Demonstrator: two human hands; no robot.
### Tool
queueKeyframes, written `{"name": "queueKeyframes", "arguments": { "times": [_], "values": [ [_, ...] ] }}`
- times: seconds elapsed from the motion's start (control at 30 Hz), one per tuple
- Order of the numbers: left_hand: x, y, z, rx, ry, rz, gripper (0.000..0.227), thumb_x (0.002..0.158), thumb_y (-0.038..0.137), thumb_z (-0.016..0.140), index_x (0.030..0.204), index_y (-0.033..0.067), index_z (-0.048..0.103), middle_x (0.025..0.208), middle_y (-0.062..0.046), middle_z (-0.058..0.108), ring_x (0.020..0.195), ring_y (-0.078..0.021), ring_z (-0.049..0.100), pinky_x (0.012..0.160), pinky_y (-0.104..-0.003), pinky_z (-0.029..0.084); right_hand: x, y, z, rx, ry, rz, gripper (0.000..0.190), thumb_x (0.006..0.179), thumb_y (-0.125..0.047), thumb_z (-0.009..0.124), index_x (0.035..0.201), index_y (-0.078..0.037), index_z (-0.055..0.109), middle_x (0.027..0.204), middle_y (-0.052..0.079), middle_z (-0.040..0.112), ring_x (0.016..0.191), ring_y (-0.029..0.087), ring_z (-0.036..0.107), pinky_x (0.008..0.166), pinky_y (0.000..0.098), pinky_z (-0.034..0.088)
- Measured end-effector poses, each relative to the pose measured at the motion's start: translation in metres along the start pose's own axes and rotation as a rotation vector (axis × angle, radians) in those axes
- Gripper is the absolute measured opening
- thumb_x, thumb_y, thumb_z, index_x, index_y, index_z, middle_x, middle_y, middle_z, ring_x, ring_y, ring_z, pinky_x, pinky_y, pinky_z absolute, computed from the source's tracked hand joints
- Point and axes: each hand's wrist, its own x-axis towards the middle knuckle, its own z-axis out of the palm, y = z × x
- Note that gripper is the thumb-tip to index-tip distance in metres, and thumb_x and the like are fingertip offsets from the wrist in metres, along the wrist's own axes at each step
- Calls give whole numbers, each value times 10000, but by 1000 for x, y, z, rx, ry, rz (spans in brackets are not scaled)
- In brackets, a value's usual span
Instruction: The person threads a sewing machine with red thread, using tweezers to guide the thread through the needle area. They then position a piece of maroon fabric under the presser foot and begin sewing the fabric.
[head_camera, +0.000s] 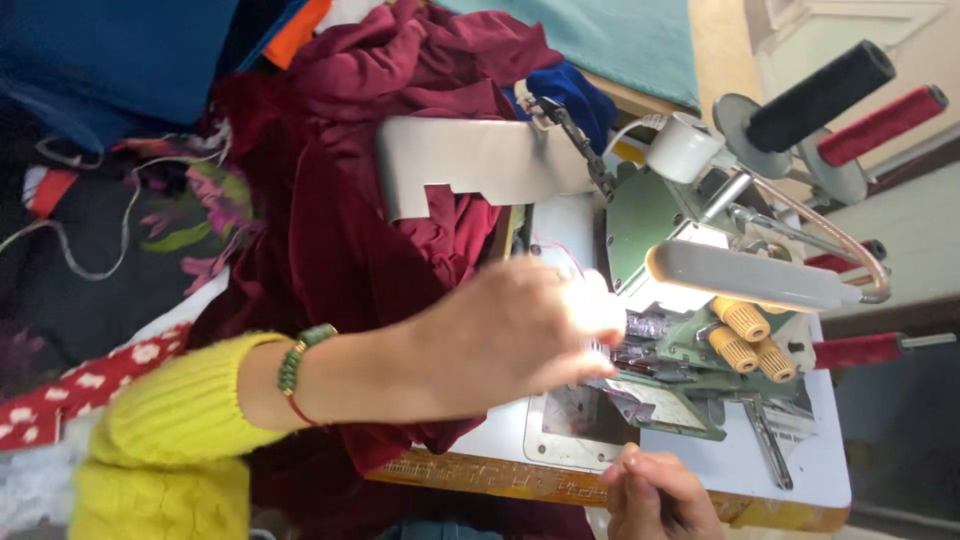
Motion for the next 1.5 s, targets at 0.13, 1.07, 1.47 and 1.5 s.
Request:
{"name": "queueKeyframes", "arguments": {
  "times": [0.13,1.07,1.47,1.5],
  "values": [
    [-18,6,24,205,-112,0,214,944,359,712,1052,185,648,912,-4,652,841,-218,642,773,-365,472,34,-5,-11,348,-604,-239,159,1042,-68,556,1182,-45,628,807,106,608,608,152,569,604,288,442],
    [-92,40,-97,-833,-15,-848,133,926,227,712,894,110,768,831,21,801,796,-58,718,754,-215,581,9,28,-63,-111,-600,-243,202,1011,-93,562,1176,-92,679,903,52,784,770,117,761,931,326,599],
    [-39,-25,27,-388,191,-484,110,847,133,752,738,112,749,814,-52,679,814,-202,628,810,-346,455,92,182,-297,-38,-96,1024,478,1090,-210,514,991,230,670,479,146,311,412,282,356,445,379,219],
    [-36,-27,38,-395,193,-481,110,847,133,752,738,112,749,814,-52,679,814,-202,628,810,-346,455,86,184,-304,-43,-92,1021,478,1090,-210,514,991,230,670,479,146,311,412,282,356,445,379,219]
  ]
}}
